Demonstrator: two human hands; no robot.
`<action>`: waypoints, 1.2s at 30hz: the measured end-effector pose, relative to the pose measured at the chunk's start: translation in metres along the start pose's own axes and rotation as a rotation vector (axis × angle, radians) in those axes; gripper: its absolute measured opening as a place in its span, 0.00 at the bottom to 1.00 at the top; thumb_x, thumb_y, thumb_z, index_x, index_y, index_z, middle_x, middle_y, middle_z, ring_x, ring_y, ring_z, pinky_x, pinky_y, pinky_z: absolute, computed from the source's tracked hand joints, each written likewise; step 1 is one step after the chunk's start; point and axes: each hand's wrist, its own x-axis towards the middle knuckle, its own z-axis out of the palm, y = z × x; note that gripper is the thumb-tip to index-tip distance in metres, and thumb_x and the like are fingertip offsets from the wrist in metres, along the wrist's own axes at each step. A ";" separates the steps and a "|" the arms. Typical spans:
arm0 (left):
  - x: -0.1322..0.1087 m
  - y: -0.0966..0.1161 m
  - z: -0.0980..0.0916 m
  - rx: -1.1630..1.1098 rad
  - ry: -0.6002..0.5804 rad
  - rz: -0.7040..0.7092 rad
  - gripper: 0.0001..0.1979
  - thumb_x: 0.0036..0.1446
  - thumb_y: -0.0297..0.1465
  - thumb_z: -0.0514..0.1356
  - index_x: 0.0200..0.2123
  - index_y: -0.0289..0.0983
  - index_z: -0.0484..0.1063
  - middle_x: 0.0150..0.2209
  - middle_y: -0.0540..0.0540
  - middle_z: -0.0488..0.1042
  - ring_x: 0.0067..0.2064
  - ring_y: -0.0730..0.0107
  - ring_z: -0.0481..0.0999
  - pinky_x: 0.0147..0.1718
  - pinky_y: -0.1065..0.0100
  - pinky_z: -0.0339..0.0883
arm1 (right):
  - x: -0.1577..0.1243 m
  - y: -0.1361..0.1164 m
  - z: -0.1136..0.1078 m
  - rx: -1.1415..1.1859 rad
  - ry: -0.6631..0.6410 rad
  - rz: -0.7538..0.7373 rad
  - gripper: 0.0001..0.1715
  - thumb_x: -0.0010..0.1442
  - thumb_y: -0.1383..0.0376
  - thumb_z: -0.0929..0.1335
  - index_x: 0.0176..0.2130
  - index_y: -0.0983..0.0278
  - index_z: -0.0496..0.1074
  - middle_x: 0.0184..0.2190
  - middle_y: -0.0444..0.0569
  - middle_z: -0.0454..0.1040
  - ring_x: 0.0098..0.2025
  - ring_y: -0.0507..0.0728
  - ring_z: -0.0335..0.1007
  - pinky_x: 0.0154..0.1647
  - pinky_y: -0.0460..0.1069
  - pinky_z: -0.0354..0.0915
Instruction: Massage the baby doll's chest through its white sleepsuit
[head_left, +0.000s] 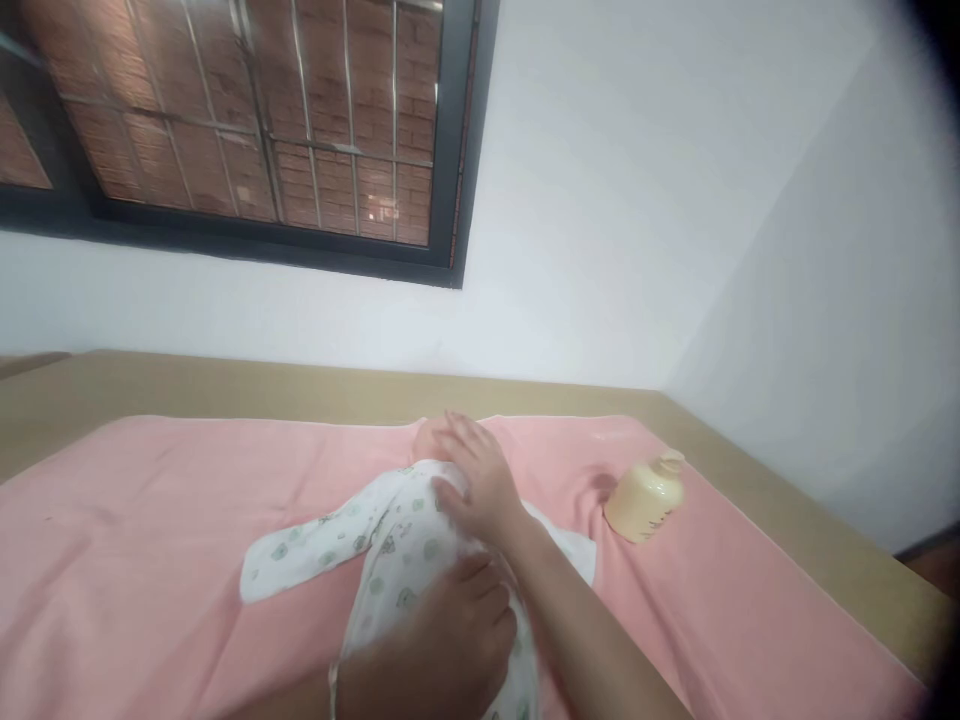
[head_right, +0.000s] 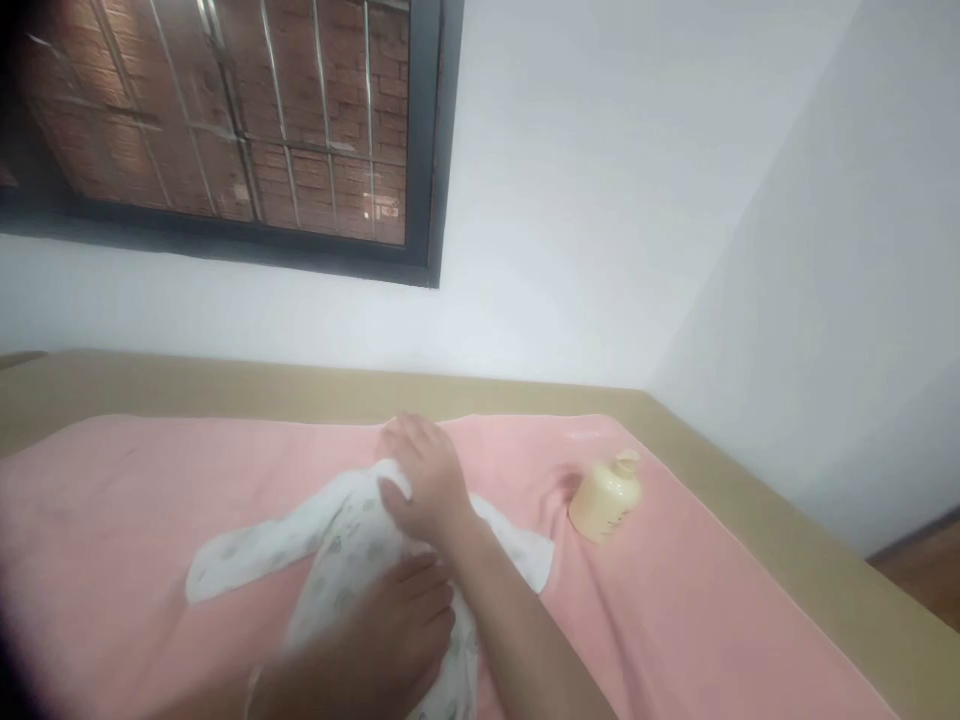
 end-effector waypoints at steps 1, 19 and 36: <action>0.001 -0.001 0.000 -0.009 0.015 -0.010 0.08 0.53 0.26 0.52 0.31 0.38 0.71 0.30 0.43 0.73 0.37 0.60 0.71 0.47 0.51 0.64 | 0.000 -0.004 0.003 -0.009 -0.080 -0.087 0.30 0.60 0.55 0.61 0.59 0.63 0.60 0.61 0.54 0.57 0.64 0.62 0.46 0.63 0.58 0.43; -0.003 0.001 0.000 -0.094 -0.005 -0.049 0.08 0.54 0.26 0.52 0.28 0.36 0.71 0.31 0.41 0.73 0.41 0.58 0.70 0.45 0.51 0.65 | -0.003 -0.012 0.007 0.000 -0.250 -0.153 0.30 0.62 0.54 0.62 0.59 0.65 0.61 0.60 0.54 0.60 0.62 0.58 0.50 0.63 0.56 0.44; -0.003 0.003 -0.006 -0.122 -0.066 -0.068 0.09 0.56 0.26 0.51 0.34 0.33 0.71 0.32 0.41 0.73 0.40 0.59 0.70 0.43 0.55 0.65 | -0.005 -0.017 0.020 0.006 -0.213 -0.181 0.23 0.60 0.56 0.63 0.52 0.63 0.67 0.55 0.52 0.66 0.58 0.59 0.57 0.61 0.57 0.46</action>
